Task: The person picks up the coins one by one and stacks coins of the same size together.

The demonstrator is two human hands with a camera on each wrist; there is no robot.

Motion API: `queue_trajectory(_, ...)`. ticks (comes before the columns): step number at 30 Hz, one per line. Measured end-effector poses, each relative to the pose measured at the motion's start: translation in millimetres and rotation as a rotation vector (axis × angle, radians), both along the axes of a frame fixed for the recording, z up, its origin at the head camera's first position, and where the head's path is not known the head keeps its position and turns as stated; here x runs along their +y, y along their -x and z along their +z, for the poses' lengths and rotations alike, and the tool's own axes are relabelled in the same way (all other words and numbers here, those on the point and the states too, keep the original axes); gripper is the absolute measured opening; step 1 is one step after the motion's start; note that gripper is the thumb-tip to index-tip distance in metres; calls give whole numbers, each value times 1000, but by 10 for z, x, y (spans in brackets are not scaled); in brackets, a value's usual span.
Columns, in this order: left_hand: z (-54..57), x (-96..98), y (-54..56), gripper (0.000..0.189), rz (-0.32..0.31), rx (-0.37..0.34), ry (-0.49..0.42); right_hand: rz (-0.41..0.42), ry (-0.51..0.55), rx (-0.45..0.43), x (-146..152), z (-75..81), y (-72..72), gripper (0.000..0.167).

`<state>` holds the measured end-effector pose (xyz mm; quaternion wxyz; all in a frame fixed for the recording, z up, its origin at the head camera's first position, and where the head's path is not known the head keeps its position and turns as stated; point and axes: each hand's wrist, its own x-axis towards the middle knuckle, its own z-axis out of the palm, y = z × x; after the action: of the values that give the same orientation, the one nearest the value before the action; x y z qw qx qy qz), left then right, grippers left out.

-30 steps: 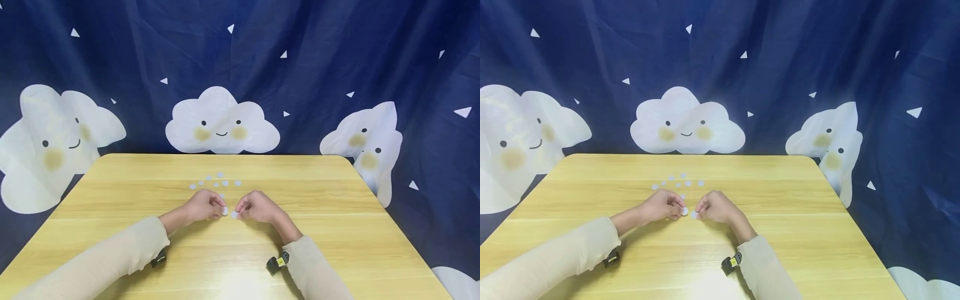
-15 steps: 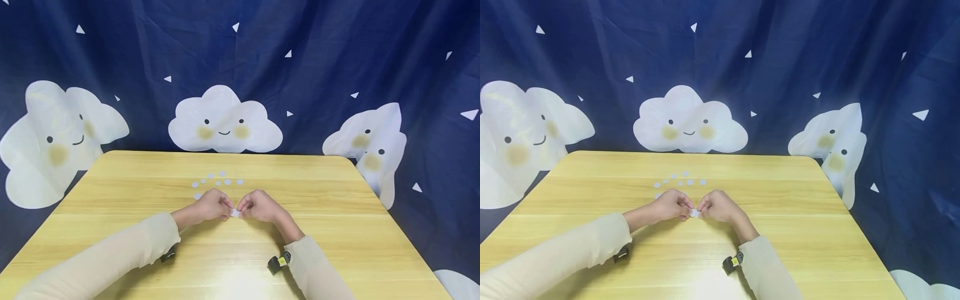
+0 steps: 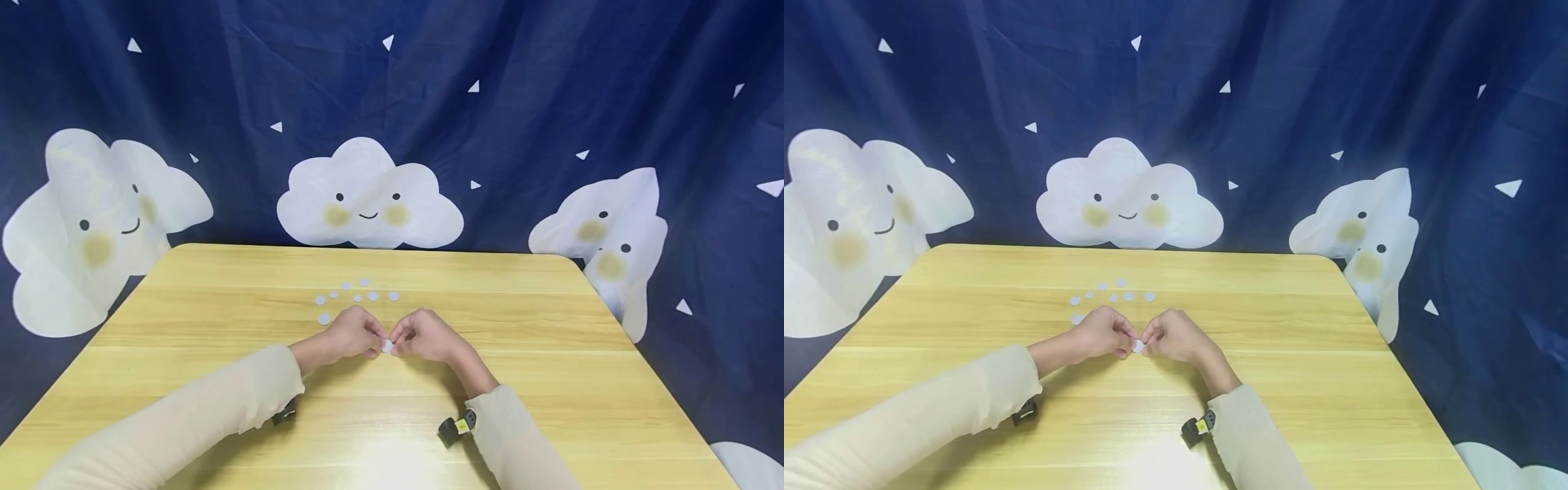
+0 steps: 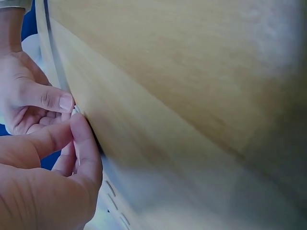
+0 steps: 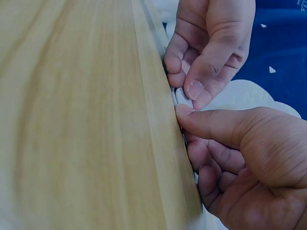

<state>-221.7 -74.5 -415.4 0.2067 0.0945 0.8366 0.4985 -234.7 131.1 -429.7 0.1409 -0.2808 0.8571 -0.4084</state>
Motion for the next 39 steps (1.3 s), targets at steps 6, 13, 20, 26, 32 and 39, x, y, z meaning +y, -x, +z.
queue_trajectory(6,7,40,9,6,29,-11,14,0,-8,-7,-8,14,-4,5)
queue_trajectory(13,32,68,4,7,32,-5,14,3,-10,-15,-3,16,-1,7)
queue_trajectory(20,39,47,8,7,21,15,43,2,-10,-17,-2,18,-1,10)
queue_trajectory(26,58,-8,11,5,-2,20,59,0,-6,-17,4,18,6,10)
queue_trajectory(32,49,-35,2,16,-116,99,143,5,-5,-13,14,11,9,10)
queue_trajectory(39,28,-22,18,16,-157,157,199,6,-8,-11,16,15,8,10)
